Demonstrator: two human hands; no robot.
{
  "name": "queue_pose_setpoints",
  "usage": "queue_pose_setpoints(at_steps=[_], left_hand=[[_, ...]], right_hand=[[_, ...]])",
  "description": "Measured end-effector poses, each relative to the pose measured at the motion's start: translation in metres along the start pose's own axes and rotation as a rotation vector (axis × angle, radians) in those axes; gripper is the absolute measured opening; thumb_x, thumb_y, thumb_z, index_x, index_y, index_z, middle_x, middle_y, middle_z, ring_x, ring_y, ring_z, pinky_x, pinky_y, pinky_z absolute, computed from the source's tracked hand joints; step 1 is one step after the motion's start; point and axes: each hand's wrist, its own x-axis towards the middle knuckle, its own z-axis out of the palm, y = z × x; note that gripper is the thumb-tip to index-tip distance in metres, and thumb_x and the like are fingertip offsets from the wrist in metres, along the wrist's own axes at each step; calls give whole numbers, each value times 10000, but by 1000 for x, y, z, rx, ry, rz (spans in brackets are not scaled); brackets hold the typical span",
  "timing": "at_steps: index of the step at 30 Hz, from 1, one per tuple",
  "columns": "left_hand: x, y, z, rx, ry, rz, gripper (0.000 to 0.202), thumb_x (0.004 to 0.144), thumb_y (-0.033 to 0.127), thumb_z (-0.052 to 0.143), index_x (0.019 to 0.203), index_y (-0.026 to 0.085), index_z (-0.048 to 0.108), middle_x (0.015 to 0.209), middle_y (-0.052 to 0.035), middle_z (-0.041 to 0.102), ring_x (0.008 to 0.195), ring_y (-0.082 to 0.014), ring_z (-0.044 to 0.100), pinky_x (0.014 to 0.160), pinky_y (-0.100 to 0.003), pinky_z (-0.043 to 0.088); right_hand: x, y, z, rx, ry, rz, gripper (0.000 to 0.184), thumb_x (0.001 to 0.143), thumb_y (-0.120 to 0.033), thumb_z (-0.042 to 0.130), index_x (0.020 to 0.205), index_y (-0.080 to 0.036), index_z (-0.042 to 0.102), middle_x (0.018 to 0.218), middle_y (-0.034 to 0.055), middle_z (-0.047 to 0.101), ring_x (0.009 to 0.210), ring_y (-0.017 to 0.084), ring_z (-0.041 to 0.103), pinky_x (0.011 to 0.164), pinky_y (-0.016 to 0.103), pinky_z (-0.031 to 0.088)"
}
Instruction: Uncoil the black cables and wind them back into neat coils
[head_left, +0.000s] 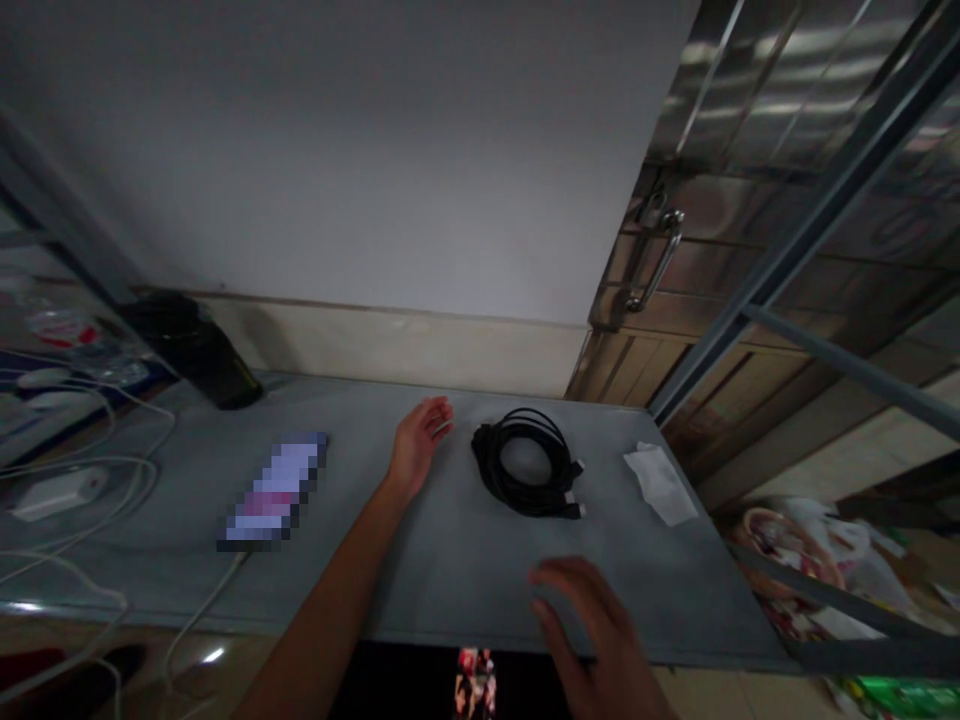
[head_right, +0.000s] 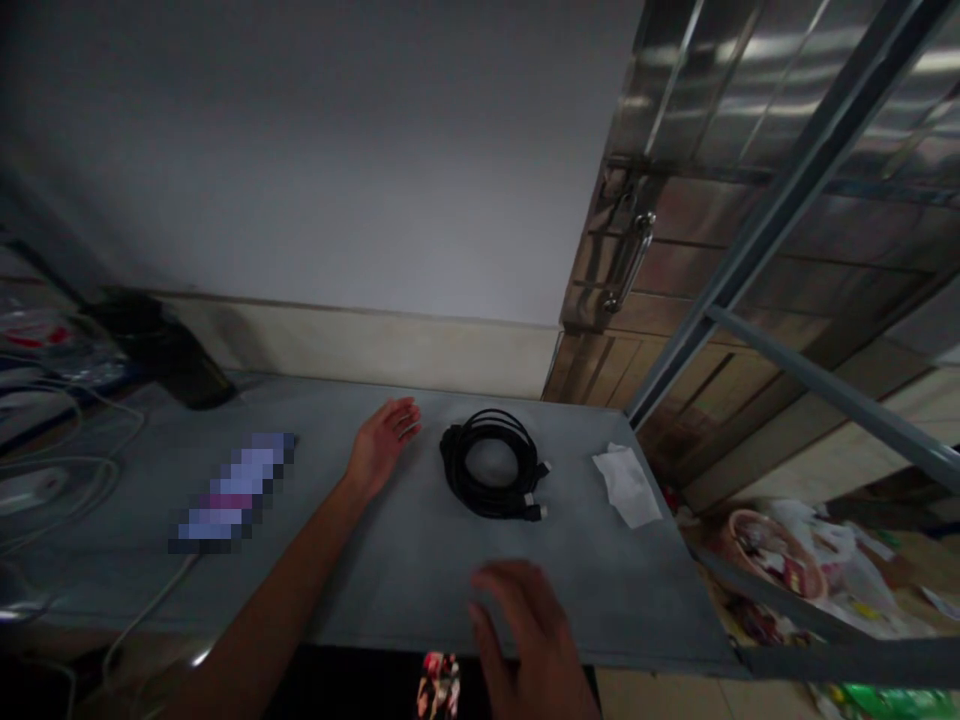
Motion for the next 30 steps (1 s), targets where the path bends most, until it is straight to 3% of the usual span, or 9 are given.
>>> queue_pose_setpoints(at_steps=[2,4,8,13,17,21,25,27,30], left_hand=[[-1,0,0,0,10,-2,429,853,586,874,1047,204,852,1024,-89,834,965,-232,772,898,-360,597],[-1,-1,0,3,18,-1,446,831,586,888,1040,194,845,986,-85,826,913,-223,764,853,-350,588],[-1,-1,-1,1,29,2,464,807,591,904,1031,191,837,941,-73,812,859,-209,752,827,-343,579],[2,-4,-1,-12,34,6,478,785,607,912,1002,186,843,898,-64,791,799,-190,723,770,-323,565],[2,-6,2,-10,26,14,471,782,599,916,1006,189,852,901,-59,782,795,-182,708,759,-312,555],[3,-6,3,4,23,14,471,786,608,913,998,192,856,898,-55,773,796,-177,698,763,-307,550],[3,-5,2,25,18,15,473,794,622,902,992,195,852,890,-49,763,786,-174,687,756,-306,543],[2,-4,1,37,11,18,458,808,619,892,994,202,850,893,-50,765,786,-180,686,762,-314,545],[2,-4,1,48,-1,20,441,820,612,883,996,209,846,899,-55,769,796,-192,691,771,-327,547]], right_hand=[[42,14,7,-205,11,-96,541,1065,-428,722,1574,-311,580,1436,145,716,1321,380,719,1099,578,653],[77,29,21,-414,-70,-165,694,1023,-469,808,1609,-205,549,1505,201,670,1347,416,687,1126,625,617],[110,62,39,-655,-203,-252,527,1044,-340,815,1507,-141,658,1345,199,755,1212,377,742,1072,549,630],[114,107,11,-623,-212,-233,395,1120,-372,702,1454,-159,708,1258,181,801,1177,358,772,1046,519,627],[115,131,-20,-522,-183,-149,448,1159,-547,575,1341,-172,742,1268,191,803,1197,368,773,1076,538,610],[124,137,-39,-374,-118,-21,621,1151,-715,421,1213,-188,744,1162,201,822,1088,382,804,987,548,643],[142,125,-54,-183,-34,100,574,1139,-730,406,1054,-241,693,990,149,827,907,326,819,850,469,661],[153,116,-61,-82,30,151,544,1129,-745,430,986,-259,629,791,88,764,685,268,759,683,404,636],[172,100,-75,62,173,201,545,1097,-806,478,941,-287,532,649,-3,606,475,191,584,457,322,488]])
